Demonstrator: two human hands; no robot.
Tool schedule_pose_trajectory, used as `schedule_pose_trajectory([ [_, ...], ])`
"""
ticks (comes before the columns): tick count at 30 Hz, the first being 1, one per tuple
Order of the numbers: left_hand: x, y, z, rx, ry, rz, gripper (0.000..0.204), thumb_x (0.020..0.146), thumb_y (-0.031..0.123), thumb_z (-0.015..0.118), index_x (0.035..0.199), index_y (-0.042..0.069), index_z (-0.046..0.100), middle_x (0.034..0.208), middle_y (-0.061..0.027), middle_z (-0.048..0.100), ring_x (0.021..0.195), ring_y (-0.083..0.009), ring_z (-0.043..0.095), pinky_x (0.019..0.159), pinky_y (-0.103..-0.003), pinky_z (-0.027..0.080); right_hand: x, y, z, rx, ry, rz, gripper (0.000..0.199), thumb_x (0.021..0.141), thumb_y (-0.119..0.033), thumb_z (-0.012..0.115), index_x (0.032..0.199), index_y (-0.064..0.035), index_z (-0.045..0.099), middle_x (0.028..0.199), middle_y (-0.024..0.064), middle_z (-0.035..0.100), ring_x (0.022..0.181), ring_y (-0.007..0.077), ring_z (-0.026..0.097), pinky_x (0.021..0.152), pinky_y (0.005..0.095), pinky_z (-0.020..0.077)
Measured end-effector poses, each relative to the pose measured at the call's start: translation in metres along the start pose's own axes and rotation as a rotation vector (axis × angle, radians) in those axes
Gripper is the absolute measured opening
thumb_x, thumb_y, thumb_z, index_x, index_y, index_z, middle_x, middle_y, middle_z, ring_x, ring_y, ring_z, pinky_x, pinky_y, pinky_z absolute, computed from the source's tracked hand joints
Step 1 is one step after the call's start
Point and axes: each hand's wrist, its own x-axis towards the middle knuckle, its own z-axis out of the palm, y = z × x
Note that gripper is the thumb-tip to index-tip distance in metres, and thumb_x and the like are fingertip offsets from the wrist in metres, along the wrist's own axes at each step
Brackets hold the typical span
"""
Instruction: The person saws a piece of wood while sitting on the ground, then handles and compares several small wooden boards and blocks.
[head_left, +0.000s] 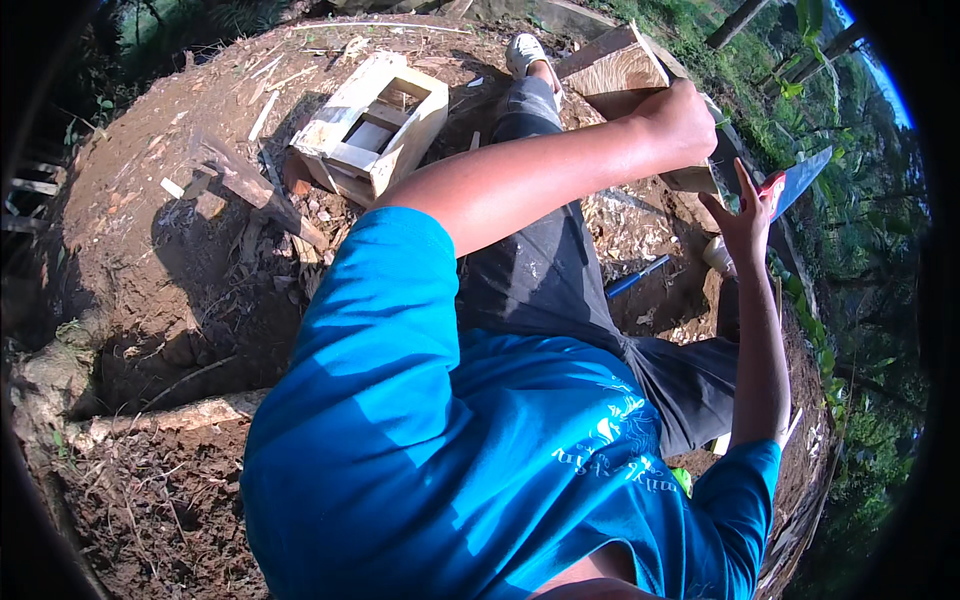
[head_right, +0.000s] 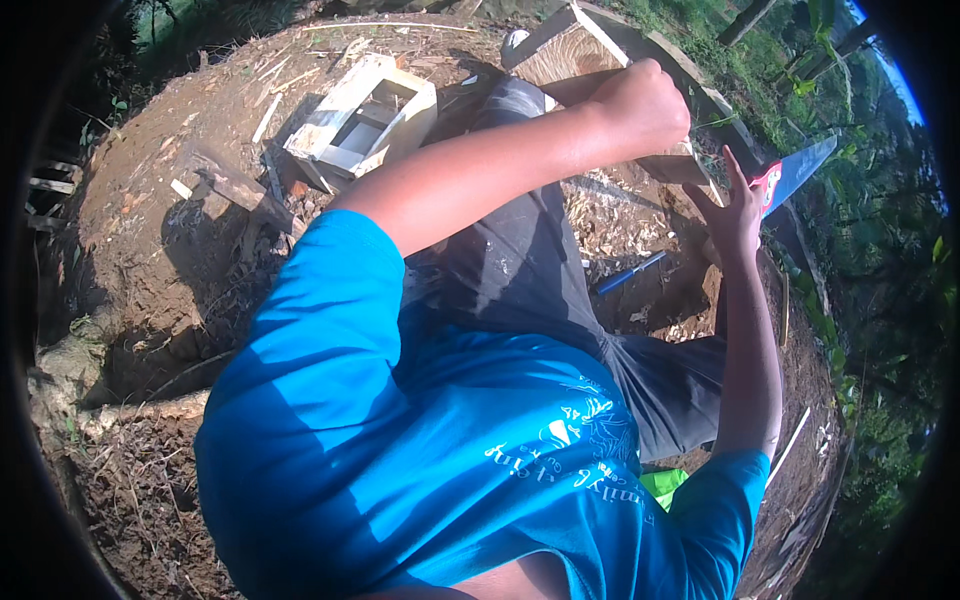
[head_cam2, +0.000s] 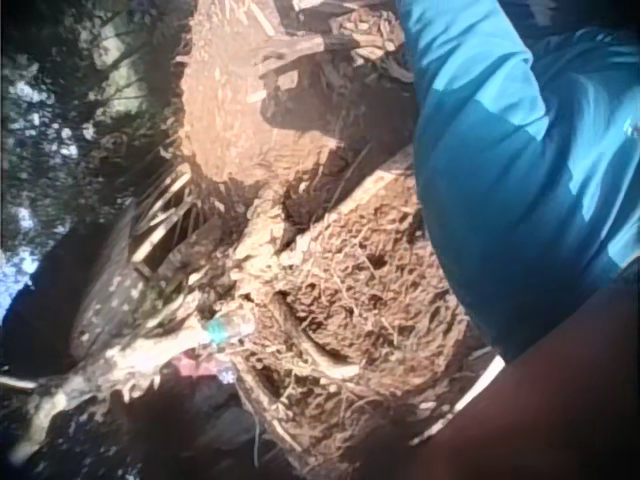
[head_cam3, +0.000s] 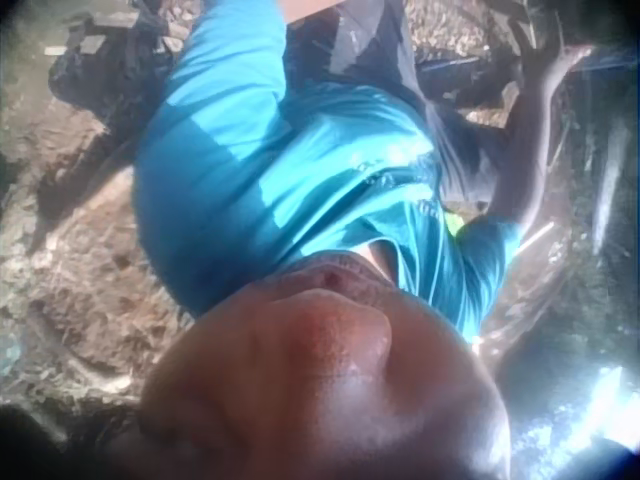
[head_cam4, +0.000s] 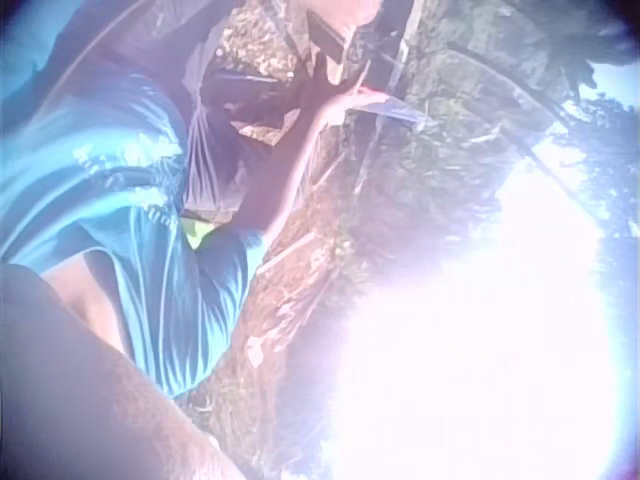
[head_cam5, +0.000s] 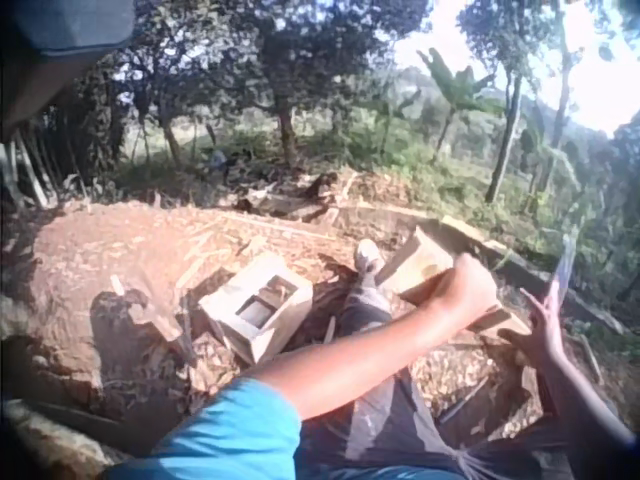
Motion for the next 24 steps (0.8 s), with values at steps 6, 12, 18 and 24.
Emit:
schedule_pose_trajectory([
  [6,-0.017,-0.028,-0.048,0.18,0.094,0.087,0.007,0.071,0.022,0.07,0.066,0.019,0.073,0.066,0.005,0.069,0.078,-0.0149,0.066,0.079,-0.032,0.044,0.035,0.001,0.018,0.1,0.066,-0.217,0.039,0.086,-0.036,0.082,0.119,-0.0181,0.075,0.108,0.0155,0.061,0.096,0.0268,0.063,0.085,0.0402,0.0524],
  [12,-0.02,-0.065,-0.068,0.16,-0.158,-0.006,0.026,0.088,0.026,0.07,0.109,0.012,0.065,0.107,-0.0072,0.061,0.107,-0.0282,0.059,0.109,-0.054,0.035,0.059,-0.013,0.029,0.46,0.008,-0.161,0.03,0.086,-0.031,0.083,0.106,-0.0102,0.073,0.074,-0.0028,0.046,0.069,0.0101,0.046,0.062,0.0283,0.0388],
  [18,-0.165,-0.104,-0.011,0.003,0.605,-0.656,0.056,0.093,0.046,0.065,0.128,0.005,0.052,0.127,-0.023,0.054,0.124,-0.0378,0.049,0.105,-0.056,0.038,0.068,-0.046,-0.027,0.158,0.04,-0.209,0.033,0.091,-0.04,0.075,0.11,-0.0122,0.073,0.077,0.002,0.054,0.072,0.0156,0.053,0.068,0.0341,0.0443],
  [24,-0.33,-0.093,0.096,-0.158,-0.942,-1.244,0.07,0.096,0.049,0.063,0.143,0.0,0.046,0.12,-0.0217,0.071,0.113,-0.037,0.069,0.094,-0.048,0.057,0.075,-0.021,-0.068,-0.004,-0.109,-0.079,0.03,0.088,-0.039,0.075,0.111,-0.019,0.073,0.085,0.0042,0.072,0.078,0.0168,0.067,0.074,0.037,0.0512],
])
